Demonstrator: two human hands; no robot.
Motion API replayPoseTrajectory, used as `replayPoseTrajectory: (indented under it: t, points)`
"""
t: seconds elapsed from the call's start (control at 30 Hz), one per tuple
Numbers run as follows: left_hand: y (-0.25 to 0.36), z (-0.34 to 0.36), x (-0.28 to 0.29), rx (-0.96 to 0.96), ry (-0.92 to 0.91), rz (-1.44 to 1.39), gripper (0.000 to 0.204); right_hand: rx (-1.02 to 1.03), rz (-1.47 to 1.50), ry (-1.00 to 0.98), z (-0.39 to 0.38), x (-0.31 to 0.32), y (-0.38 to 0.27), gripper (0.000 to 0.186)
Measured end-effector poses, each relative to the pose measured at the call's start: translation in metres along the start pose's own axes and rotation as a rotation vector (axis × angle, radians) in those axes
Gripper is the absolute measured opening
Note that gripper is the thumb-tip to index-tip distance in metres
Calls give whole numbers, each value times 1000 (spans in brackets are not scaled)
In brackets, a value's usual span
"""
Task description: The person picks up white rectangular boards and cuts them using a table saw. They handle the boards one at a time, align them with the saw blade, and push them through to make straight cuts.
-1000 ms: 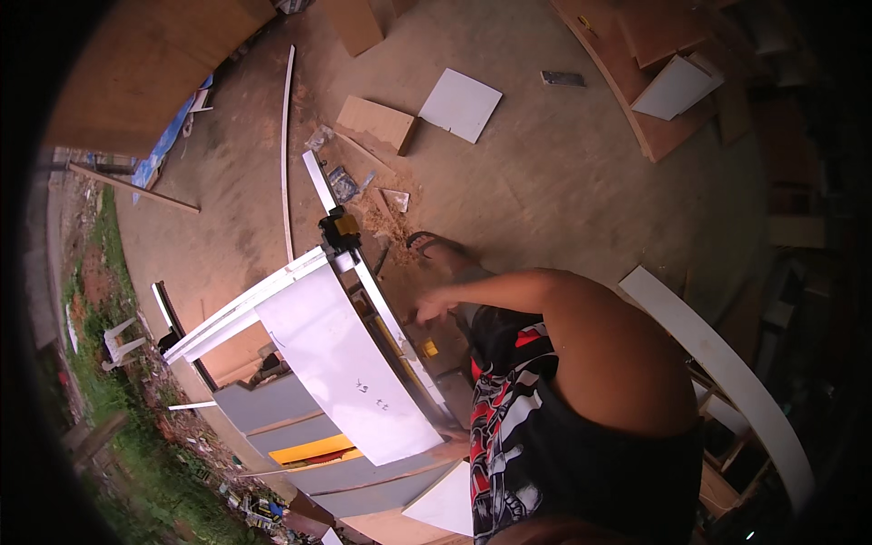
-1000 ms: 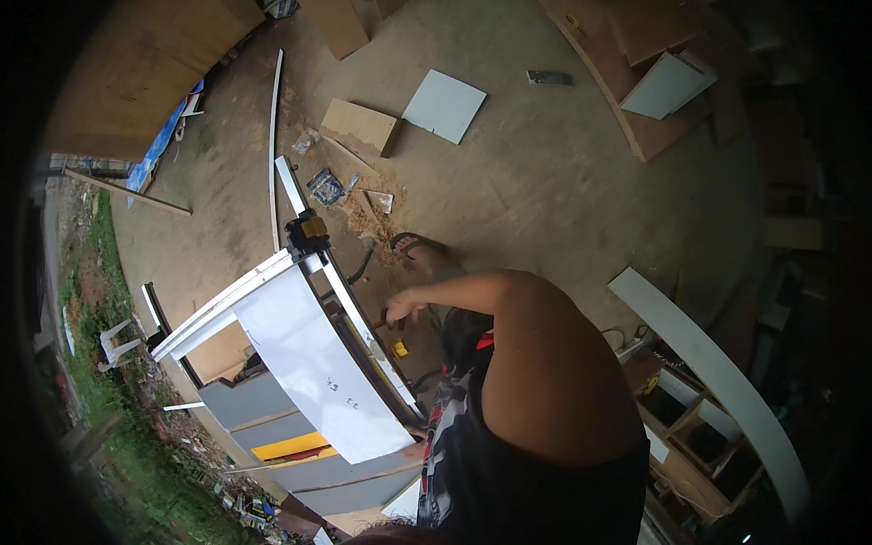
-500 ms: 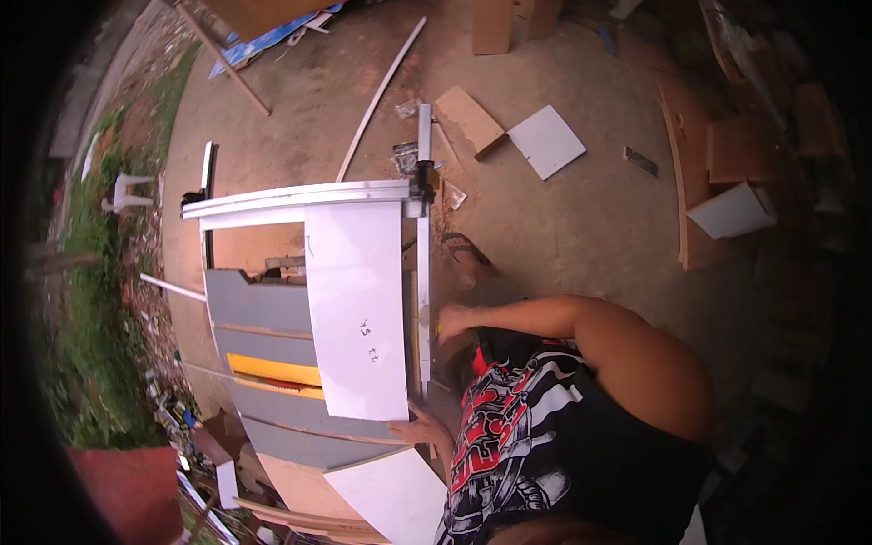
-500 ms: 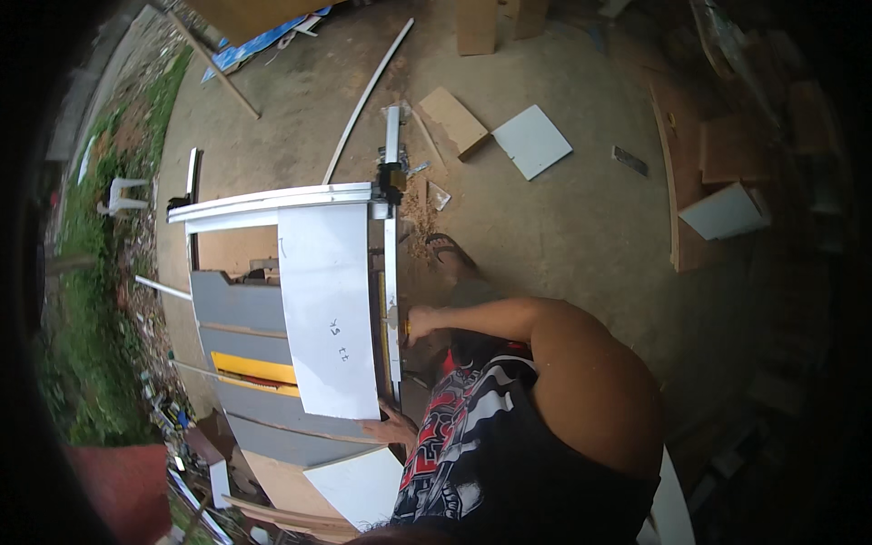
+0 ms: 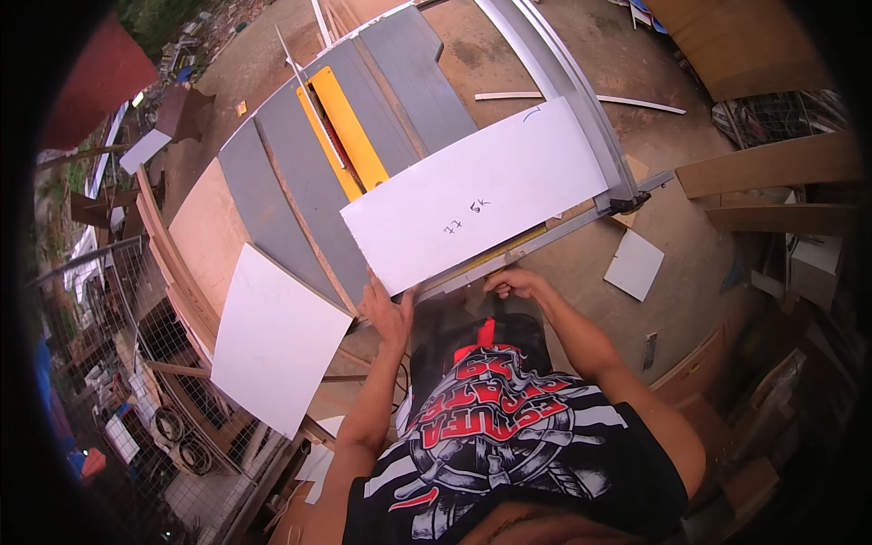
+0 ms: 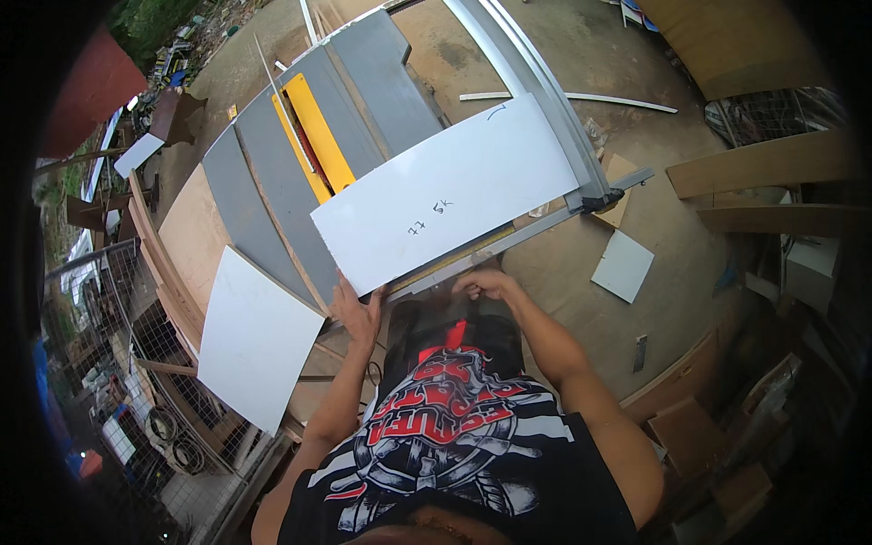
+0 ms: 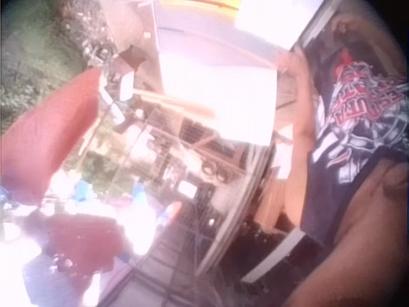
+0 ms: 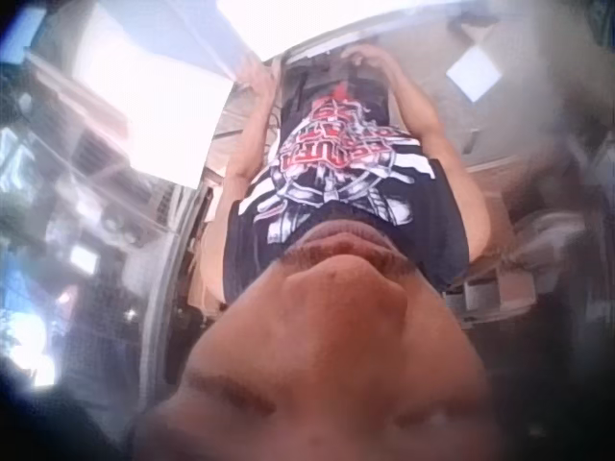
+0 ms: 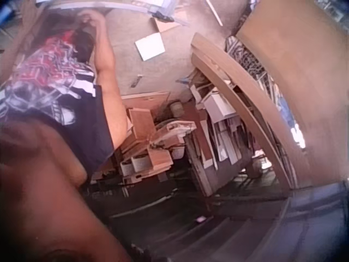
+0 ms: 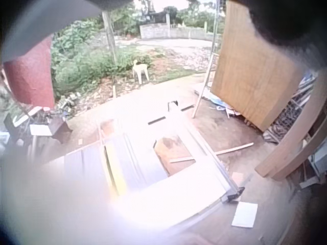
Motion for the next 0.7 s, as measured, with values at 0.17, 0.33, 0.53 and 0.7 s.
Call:
replayPoseTrajectory:
  t: [0.17,0.33,0.53,0.7]
  points:
    - [6,5,3,-9,23,-44,96,-29,111,-211,2,-6,2,14]
    - [-1,4,3,37,22,-28,99,120,-304,524,-33,-16,-26,16]
    - [-1,4,4,54,17,-86,99,21,-256,399,-13,10,-7,12]
    - [11,9,0,38,68,-101,97,-49,44,-106,5,11,9,9]
Point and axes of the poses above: each hand's wrist, its own z-axis towards the middle knuckle, its own x-axis out of the back of the hand, y = z × x, the point moved 9 cm from there along z, towards the middle knuckle, and after that the axes turned 3 degrees about z, right-handed, at the moved point
